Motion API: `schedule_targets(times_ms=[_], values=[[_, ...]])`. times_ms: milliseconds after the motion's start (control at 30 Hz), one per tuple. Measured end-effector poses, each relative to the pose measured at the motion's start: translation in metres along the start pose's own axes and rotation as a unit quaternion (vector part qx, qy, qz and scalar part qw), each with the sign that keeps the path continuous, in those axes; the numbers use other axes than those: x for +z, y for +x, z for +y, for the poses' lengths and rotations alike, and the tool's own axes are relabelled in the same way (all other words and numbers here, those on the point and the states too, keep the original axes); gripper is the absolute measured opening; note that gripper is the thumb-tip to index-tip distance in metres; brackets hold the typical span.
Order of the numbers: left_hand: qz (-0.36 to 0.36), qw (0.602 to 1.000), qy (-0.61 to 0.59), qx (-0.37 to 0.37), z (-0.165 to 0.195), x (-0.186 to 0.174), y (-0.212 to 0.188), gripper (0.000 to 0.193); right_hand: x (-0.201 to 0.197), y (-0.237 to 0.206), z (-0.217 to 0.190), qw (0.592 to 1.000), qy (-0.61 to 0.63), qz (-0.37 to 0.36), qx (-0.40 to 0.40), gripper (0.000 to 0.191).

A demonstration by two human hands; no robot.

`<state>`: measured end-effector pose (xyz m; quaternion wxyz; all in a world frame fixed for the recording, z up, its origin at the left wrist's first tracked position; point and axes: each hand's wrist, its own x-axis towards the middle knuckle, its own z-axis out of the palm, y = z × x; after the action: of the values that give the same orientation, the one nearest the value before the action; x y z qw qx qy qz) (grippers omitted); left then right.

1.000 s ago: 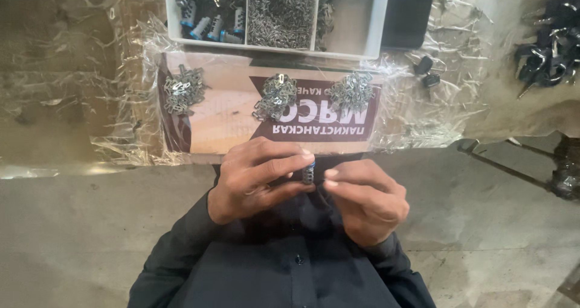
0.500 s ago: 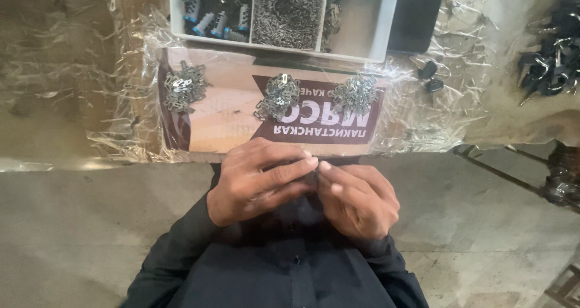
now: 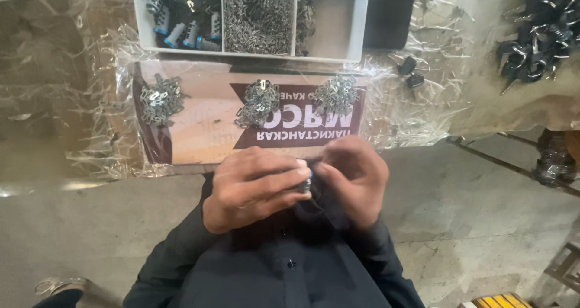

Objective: The person sits at a workbench and assembles small metal clamp fittings by hand, picking components from a compartment organizer box and pressing them together. Assembled pieces are set on the bench beside the box while the person continues fitting more components one at a time.

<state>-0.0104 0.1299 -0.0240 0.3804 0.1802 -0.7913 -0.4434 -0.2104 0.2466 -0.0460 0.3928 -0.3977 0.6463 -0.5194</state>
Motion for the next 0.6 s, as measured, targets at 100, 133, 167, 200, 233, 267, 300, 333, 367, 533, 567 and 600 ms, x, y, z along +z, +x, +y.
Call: schedule_targets(times_ms=[100, 133, 167, 200, 233, 267, 300, 333, 367, 533, 567, 600], values=[[0.018, 1.0, -0.006, -0.023, -0.002, -0.005, 0.0, 0.04, 0.007, 0.003, 0.0, 0.874, -0.434, 0.074, -0.206, 0.061], [0.022, 0.999, -0.007, -0.026, -0.003, -0.005, 0.001, 0.04, 0.007, 0.004, 0.001, 0.864, -0.457, 0.052, -0.203, 0.066], [0.025, 0.999, -0.008, -0.029, -0.004, -0.005, 0.003, 0.04, 0.007, 0.004, 0.002, 0.854, -0.481, 0.03, -0.199, 0.072], [0.024, 0.999, -0.008, -0.023, -0.006, -0.004, 0.005, 0.04, 0.004, 0.004, 0.004, 0.856, -0.479, 0.024, -0.194, 0.07], [0.025, 0.999, -0.006, -0.019, -0.006, -0.003, 0.006, 0.04, 0.001, 0.004, 0.007, 0.859, -0.476, 0.016, -0.189, 0.069], [0.024, 1.0, -0.003, -0.016, -0.006, -0.002, 0.007, 0.04, -0.002, 0.002, 0.009, 0.862, -0.472, 0.008, -0.184, 0.067], [0.021, 1.0, -0.004, -0.012, -0.006, -0.001, 0.009, 0.04, -0.006, 0.004, 0.014, 0.855, -0.457, 0.009, -0.245, 0.059], [0.02, 1.0, -0.002, -0.008, -0.006, 0.0, 0.01, 0.04, -0.008, 0.007, 0.02, 0.844, -0.439, 0.009, -0.308, 0.05], [0.019, 1.0, 0.0, -0.005, -0.006, 0.0, 0.011, 0.039, -0.012, 0.007, 0.022, 0.83, -0.418, 0.007, -0.369, 0.041], [-0.001, 1.0, -0.004, -0.001, -0.007, 0.002, 0.01, 0.04, -0.013, -0.016, 0.006, 0.983, -0.088, 0.005, -0.16, 0.021], [-0.006, 1.0, -0.007, 0.003, -0.007, 0.002, 0.009, 0.04, -0.01, -0.02, -0.001, 0.997, 0.038, 0.029, -0.056, 0.019], [-0.001, 1.0, -0.007, -0.002, -0.006, 0.002, 0.008, 0.041, -0.008, -0.021, -0.007, 0.987, -0.083, 0.045, -0.131, 0.02]])
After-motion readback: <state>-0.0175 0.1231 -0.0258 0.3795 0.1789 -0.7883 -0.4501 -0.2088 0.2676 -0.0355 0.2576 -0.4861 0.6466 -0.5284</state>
